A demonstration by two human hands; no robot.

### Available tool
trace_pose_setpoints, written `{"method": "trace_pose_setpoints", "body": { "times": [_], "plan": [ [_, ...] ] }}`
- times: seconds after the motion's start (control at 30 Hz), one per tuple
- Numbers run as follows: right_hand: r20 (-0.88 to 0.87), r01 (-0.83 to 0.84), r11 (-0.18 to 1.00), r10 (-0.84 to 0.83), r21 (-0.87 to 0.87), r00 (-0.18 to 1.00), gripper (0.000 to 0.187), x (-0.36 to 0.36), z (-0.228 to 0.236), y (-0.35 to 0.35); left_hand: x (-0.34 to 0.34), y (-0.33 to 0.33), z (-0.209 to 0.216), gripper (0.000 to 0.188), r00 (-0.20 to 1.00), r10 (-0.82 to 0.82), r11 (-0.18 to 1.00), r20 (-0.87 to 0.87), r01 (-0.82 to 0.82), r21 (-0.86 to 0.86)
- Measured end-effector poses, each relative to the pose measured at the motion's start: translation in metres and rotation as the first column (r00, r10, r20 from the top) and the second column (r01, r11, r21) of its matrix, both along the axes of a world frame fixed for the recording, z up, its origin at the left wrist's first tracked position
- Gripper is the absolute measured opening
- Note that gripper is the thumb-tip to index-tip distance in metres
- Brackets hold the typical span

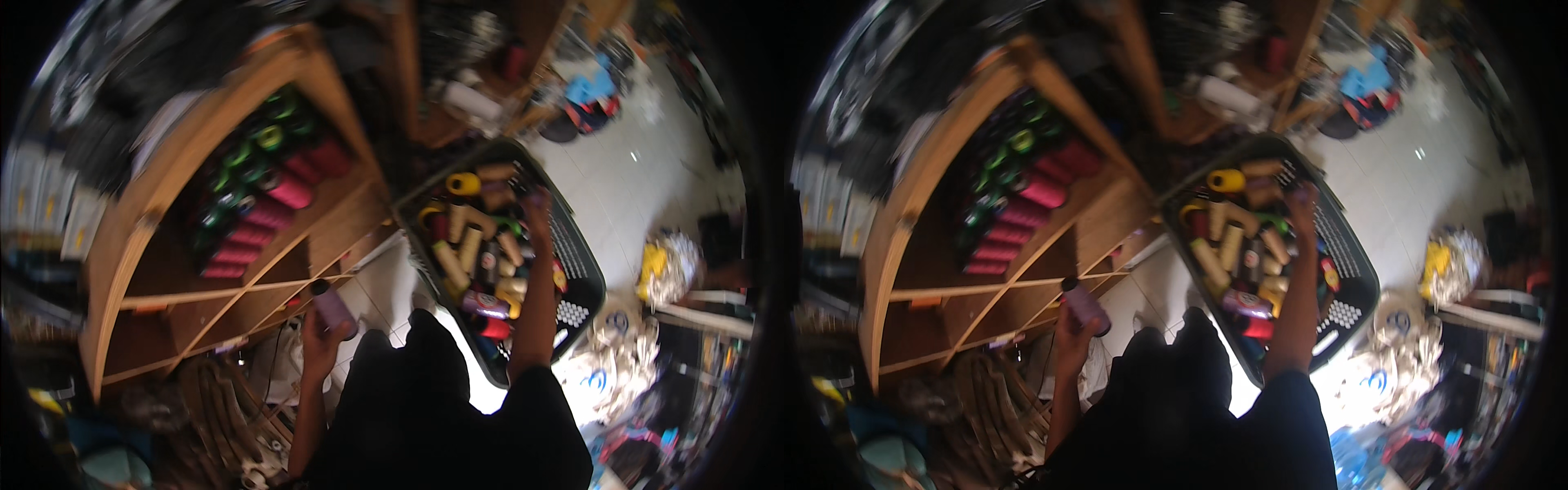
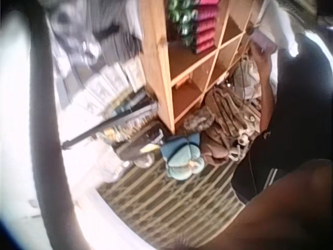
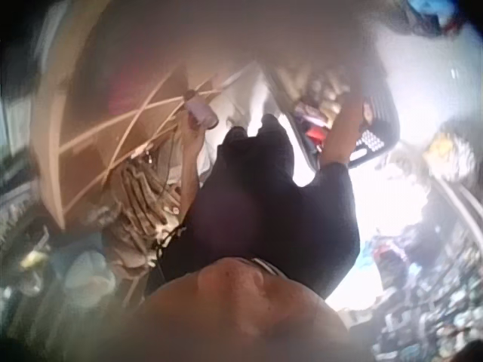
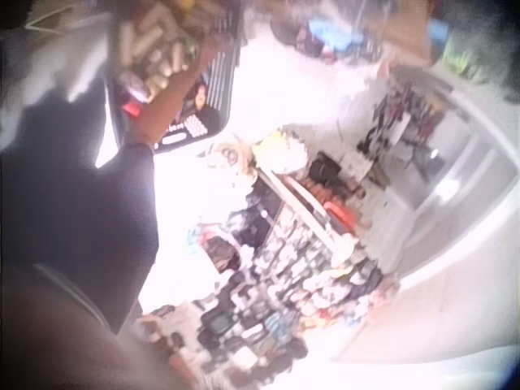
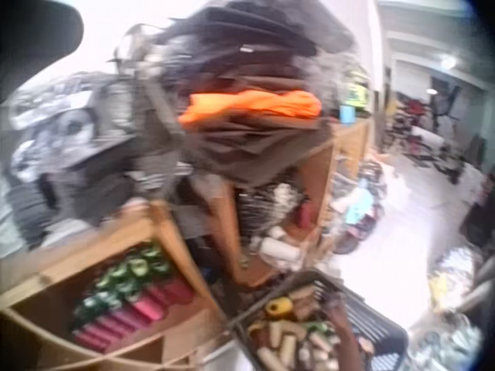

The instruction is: The person picks up spools of thread from a black basket and places them onto a wooden shelf. They handle the spools one at a time, sorting them by color and arranging them in rows on the shelf.

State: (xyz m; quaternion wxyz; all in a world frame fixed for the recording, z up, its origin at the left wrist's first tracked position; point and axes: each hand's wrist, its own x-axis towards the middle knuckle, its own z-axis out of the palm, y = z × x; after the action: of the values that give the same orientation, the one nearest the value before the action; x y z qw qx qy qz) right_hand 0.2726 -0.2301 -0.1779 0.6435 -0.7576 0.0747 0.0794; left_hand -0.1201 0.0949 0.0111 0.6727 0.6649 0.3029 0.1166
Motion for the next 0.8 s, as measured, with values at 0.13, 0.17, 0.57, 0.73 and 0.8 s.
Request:
{"method": "trace_pose_setpoints", "body": {
  "times": [0.13, 0.17, 0.57, 0.73, 0.8],
  "plan": [
    [0.158, 0.195, 0.979, -0.184, -0.058, 0.970, 0.085, -0.072, 0.064, -0.015, -0.006, 0.011, 0.000, 0.055, 0.997, -0.038, 0.998, 0.068, 0.035, 0.051],
    [0.231, 0.215, 0.976, -0.203, -0.026, 0.952, 0.085, -0.088, 0.070, -0.015, -0.010, 0.014, 0.001, 0.055, 0.995, -0.046, 0.996, 0.084, 0.039, 0.082],
    [0.146, -0.282, 0.912, 0.249, 0.297, 0.957, 0.083, -0.268, 0.170, 0.160, -0.106, 0.075, 0.002, 0.046, 0.926, 0.316, 0.876, 0.206, -0.368, 0.311],
    [0.215, -0.628, 0.657, 0.600, 0.417, 0.771, 0.072, -0.344, 0.185, 0.249, -0.154, 0.118, 0.009, 0.045, 0.839, 0.468, 0.786, 0.279, -0.539, 0.303],
    [0.241, -0.732, 0.587, 0.699, 0.344, 0.674, 0.068, -0.371, 0.186, 0.276, -0.168, 0.142, 0.013, 0.045, 0.791, 0.506, 0.664, 0.344, -0.612, 0.431]
  ]
}}
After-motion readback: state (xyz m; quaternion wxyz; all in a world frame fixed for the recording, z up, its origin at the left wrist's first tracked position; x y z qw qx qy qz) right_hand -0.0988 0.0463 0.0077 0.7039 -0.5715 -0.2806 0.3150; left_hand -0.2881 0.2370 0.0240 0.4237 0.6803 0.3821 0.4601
